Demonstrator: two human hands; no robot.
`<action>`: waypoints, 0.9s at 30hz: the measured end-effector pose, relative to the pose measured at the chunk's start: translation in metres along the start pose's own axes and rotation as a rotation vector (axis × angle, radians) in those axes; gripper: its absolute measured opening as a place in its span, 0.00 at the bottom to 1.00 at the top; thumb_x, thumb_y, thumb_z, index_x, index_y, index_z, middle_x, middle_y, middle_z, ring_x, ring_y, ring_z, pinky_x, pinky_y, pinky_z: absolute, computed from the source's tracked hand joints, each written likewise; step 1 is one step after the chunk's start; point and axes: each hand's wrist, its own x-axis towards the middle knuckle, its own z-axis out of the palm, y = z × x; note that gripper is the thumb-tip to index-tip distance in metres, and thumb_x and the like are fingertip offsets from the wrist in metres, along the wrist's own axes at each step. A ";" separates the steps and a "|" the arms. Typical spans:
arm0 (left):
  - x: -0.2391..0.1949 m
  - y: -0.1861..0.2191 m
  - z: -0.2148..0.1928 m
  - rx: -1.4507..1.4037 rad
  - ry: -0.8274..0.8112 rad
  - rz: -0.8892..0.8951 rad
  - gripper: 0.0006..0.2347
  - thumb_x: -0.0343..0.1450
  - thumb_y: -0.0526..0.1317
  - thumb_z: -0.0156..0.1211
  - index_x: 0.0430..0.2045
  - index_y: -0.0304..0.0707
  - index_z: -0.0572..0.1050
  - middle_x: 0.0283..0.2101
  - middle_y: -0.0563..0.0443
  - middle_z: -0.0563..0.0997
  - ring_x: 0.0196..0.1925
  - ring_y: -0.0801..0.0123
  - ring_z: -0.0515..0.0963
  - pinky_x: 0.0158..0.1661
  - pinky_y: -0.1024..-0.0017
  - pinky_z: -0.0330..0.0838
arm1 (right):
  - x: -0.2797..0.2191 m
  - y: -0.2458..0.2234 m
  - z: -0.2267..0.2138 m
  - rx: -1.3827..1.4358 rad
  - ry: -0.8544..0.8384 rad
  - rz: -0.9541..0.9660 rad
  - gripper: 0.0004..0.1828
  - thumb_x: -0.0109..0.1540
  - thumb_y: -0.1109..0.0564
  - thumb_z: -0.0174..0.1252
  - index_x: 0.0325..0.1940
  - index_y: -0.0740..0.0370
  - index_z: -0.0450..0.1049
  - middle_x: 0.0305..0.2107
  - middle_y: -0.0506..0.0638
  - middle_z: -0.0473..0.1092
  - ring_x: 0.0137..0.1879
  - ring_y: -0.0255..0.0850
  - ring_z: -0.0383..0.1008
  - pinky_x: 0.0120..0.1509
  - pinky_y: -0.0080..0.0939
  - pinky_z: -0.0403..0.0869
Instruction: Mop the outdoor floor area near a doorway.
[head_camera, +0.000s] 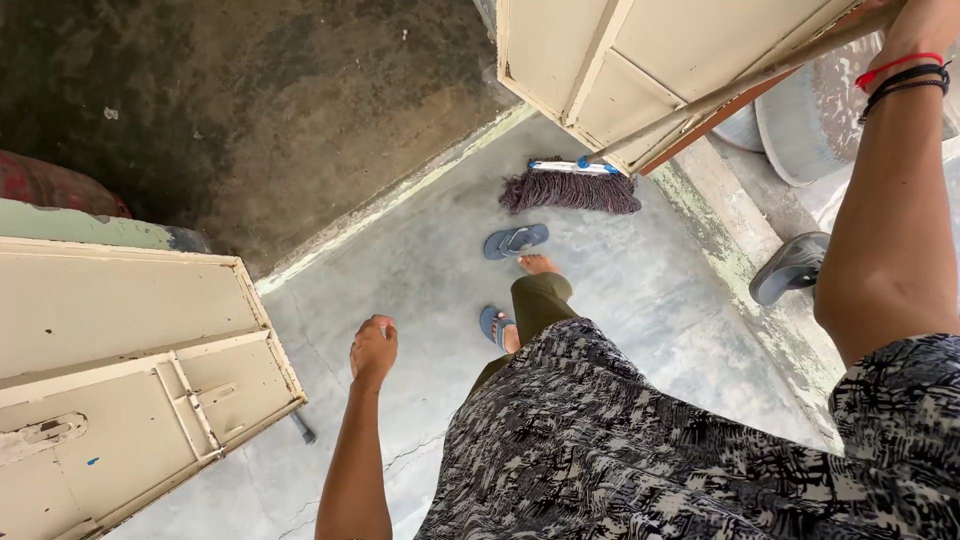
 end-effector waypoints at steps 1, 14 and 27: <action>0.000 0.000 -0.004 -0.008 0.043 0.004 0.09 0.74 0.42 0.54 0.43 0.46 0.78 0.51 0.49 0.82 0.54 0.54 0.80 0.53 0.59 0.74 | 0.003 0.002 0.000 -0.010 -0.006 0.016 0.10 0.71 0.54 0.55 0.46 0.65 0.71 0.32 0.54 0.73 0.34 0.44 0.76 0.44 0.46 0.82; 0.000 0.052 -0.016 0.003 -0.028 0.003 0.09 0.73 0.43 0.54 0.45 0.46 0.76 0.52 0.51 0.80 0.53 0.53 0.79 0.53 0.58 0.72 | 0.003 -0.012 0.009 -0.052 -0.036 -0.072 0.11 0.68 0.55 0.59 0.39 0.66 0.70 0.25 0.57 0.71 0.30 0.47 0.74 0.37 0.47 0.79; 0.006 0.046 0.008 0.047 -0.077 0.028 0.10 0.73 0.43 0.53 0.46 0.47 0.76 0.55 0.54 0.79 0.56 0.57 0.78 0.54 0.60 0.72 | -0.002 -0.026 0.026 -0.013 0.010 -0.066 0.34 0.57 0.75 0.45 0.67 0.59 0.57 0.42 0.61 0.72 0.31 0.52 0.75 0.35 0.53 0.83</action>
